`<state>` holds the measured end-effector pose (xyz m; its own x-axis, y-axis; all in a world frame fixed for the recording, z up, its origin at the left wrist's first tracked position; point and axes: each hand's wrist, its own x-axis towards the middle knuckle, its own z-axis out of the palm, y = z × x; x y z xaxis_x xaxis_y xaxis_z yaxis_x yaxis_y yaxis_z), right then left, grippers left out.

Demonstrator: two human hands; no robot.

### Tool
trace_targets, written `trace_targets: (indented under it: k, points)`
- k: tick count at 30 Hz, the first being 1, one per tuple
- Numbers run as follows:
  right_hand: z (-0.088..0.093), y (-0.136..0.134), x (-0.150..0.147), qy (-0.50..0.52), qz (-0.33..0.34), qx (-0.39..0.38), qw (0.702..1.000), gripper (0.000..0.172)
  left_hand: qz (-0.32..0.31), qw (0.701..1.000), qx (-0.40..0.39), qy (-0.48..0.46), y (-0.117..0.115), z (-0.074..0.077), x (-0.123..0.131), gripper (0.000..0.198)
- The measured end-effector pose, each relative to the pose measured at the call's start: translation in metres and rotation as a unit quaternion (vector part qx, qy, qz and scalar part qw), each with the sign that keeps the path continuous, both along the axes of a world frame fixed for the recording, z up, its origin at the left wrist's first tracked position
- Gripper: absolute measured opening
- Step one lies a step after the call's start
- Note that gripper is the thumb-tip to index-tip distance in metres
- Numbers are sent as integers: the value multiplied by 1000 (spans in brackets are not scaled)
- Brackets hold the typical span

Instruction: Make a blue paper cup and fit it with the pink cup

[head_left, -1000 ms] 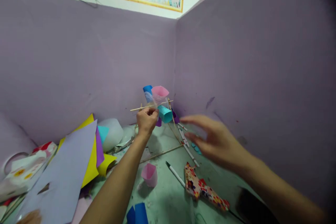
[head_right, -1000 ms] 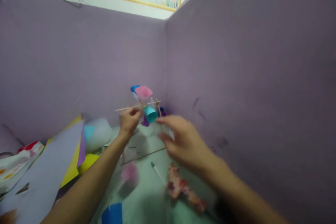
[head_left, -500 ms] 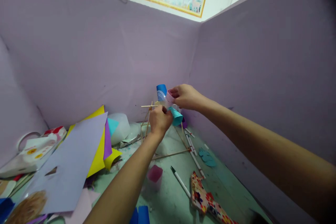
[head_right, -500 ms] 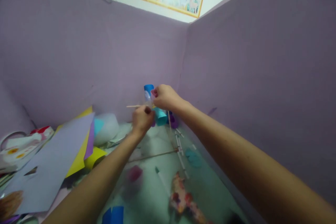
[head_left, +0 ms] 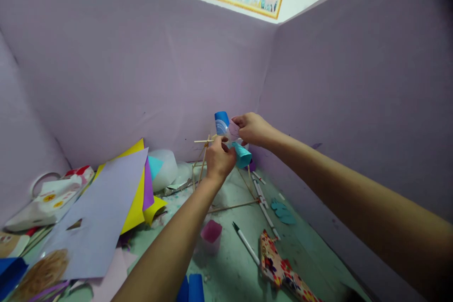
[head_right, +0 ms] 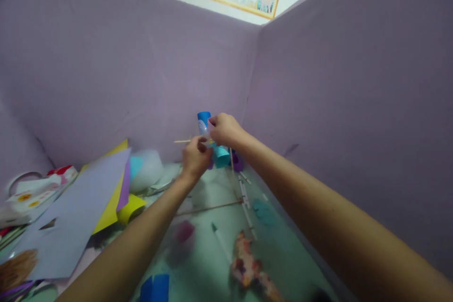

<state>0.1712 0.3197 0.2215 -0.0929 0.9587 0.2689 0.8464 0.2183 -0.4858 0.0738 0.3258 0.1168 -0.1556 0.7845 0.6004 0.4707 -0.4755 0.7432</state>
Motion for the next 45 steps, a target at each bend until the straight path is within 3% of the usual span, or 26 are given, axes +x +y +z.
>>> trace_targets:
  k: [7, 15, 45]
  points:
    - [1, -8, -7, 44, 22, -24, 998, 24, -10, 1000, 17, 0, -1, 0, 2, 38]
    - [-2, -4, -7, 133, 9, -39, 990, 43, -17, 1000, 15, -1, 0, -4, 1, 40]
    - [-9, 6, 1, 109, 3, -17, 994, 41, 5, 1000, -2, 26, -6, 3, 4, 39]
